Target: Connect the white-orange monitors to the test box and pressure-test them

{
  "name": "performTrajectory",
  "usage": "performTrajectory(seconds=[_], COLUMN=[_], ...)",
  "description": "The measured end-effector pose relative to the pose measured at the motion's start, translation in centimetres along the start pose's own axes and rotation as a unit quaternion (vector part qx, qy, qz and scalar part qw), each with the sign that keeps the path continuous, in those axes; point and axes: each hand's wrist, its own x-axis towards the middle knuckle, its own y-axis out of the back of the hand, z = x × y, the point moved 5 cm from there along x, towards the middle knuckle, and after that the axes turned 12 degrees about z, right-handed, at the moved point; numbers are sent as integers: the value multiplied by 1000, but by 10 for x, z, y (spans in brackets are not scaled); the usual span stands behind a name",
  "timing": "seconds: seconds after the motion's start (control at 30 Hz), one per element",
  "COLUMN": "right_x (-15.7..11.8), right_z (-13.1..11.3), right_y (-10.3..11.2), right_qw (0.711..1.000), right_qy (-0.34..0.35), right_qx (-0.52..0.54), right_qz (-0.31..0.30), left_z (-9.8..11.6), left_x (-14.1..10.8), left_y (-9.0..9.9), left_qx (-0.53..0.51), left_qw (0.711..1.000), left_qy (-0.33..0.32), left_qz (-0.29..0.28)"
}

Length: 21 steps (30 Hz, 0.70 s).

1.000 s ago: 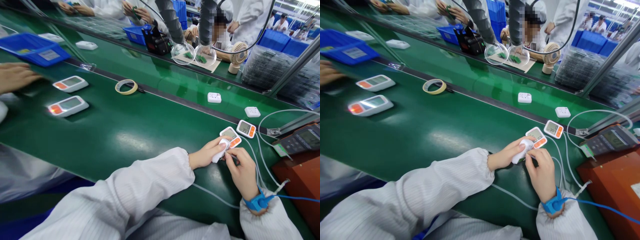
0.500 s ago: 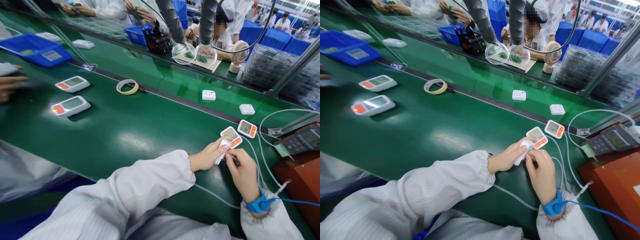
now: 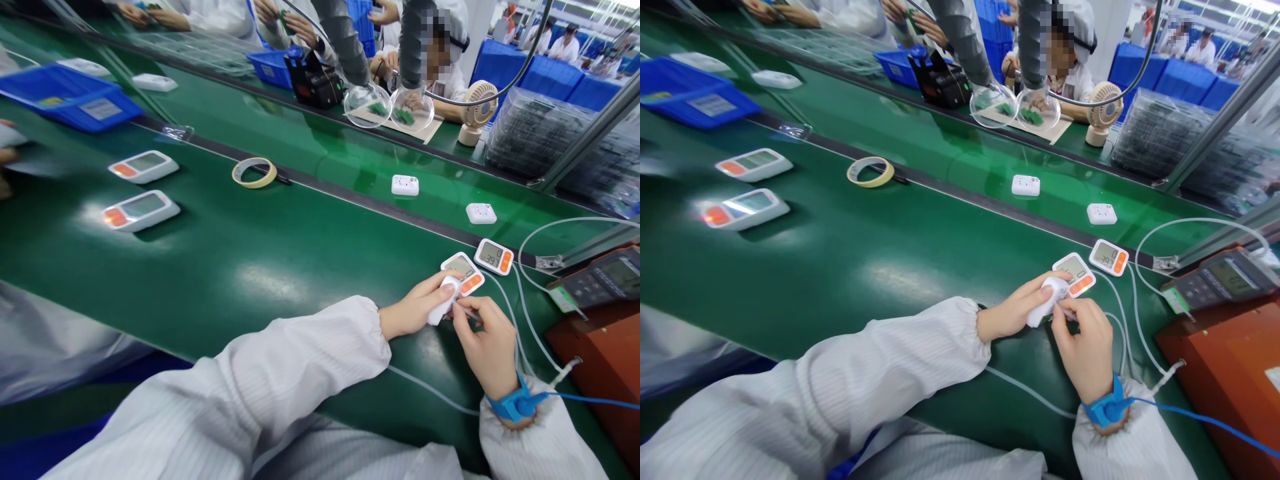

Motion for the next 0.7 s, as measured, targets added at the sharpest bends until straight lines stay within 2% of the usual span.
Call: performTrajectory(seconds=[0.23,0.5,0.7], right_x=[-3,-4,-5], right_z=[1,1,-1], right_y=[-3,-4,-3], right_qw=[1000,999,999], right_qy=[-1,-16,-14], right_qx=[9,35,28], right_qz=[-4,-30,-27], left_z=[-2,2,3], left_x=[0,-2,-5], left_y=[0,2,1], left_qx=[65,172,191], left_qw=[997,983,977], left_qy=[-9,-61,-89], left_qz=[-33,-28,-31])
